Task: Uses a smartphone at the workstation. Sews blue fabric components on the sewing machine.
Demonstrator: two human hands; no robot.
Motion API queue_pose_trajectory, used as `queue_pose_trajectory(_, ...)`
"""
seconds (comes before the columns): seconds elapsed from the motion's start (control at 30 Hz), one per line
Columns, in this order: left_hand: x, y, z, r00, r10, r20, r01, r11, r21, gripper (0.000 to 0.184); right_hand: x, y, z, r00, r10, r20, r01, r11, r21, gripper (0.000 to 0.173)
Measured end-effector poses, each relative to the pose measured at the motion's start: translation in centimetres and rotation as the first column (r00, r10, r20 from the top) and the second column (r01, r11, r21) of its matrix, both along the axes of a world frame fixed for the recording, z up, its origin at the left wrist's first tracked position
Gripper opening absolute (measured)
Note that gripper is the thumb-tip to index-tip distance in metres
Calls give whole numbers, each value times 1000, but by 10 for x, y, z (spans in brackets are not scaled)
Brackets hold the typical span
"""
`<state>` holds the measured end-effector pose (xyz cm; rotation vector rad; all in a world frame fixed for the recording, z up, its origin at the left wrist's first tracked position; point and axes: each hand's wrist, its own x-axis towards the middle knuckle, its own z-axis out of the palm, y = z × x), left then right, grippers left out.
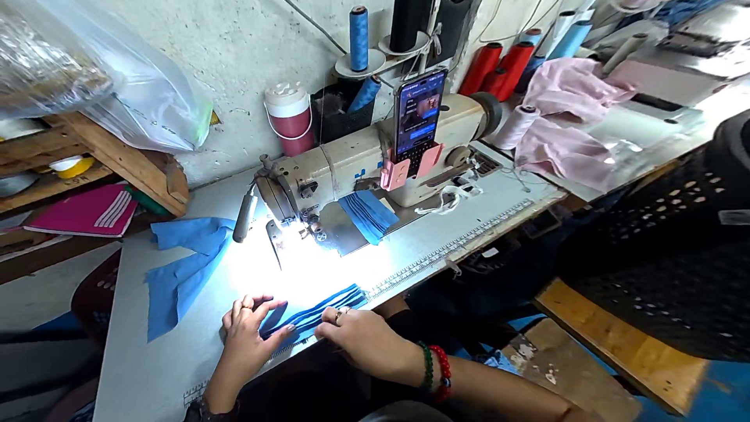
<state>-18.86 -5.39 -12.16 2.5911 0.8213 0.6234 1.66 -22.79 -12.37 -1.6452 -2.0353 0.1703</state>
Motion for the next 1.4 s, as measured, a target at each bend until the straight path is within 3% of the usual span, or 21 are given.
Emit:
queue_pose_trajectory(0.1, 2, -7, -3, 999, -32, -42, 33, 999, 30, 59, 6, -2, 1, 1000, -9, -27, 8, 999, -37, 16)
queue_pose_trajectory(0.2, 3, -9, -4, 998, -44, -49, 46, 998, 38, 60, 18, -8, 14, 960, 31, -278, -68, 990, -124, 19)
queue_pose_trajectory(0.3, 2, -8, -4, 998, -54, -44, 55, 998, 27, 61, 36, -12, 16, 838, 40, -545, 27, 993, 114, 30)
queue_pose_trajectory(0.4, 1, -7, -6, 997, -63, -36, 64, 997, 32, 62, 60, -7, 0, 801, -31, -598, 231, 937, 261, 32)
queue_pose_trajectory(0.53, -2, -5, -6, 996, -65, -61, 66, 998, 17, 62, 76, -1, -23, 760, -161, -630, 350, 918, 187, 32)
queue_pose_trajectory(0.7, -2, -2, 11, 985, -121, -121, 112, 991, -77, 56, 83, -1, -12, 661, -213, -719, 357, 933, 52, 35)
queue_pose_trajectory(0.83, -9, 14, 21, 994, -103, 41, 108, 985, -132, 26, 93, 3, -1, 768, -142, -624, 218, 975, 47, 37)
queue_pose_trajectory(1.0, -11, 18, 10, 993, -73, 97, 82, 993, -89, 17, 92, 14, -2, 966, -118, -230, 117, 993, -16, 35)
queue_pose_trajectory(1.13, -25, -6, 15, 999, -38, -29, 37, 998, -43, 11, 87, 4, 2, 990, -68, -121, 53, 991, -125, 32)
queue_pose_trajectory(1.4, -52, -27, 9, 999, -39, -15, 37, 994, -106, 20, 80, -14, 0, 990, -85, -117, 73, 992, -101, 28)
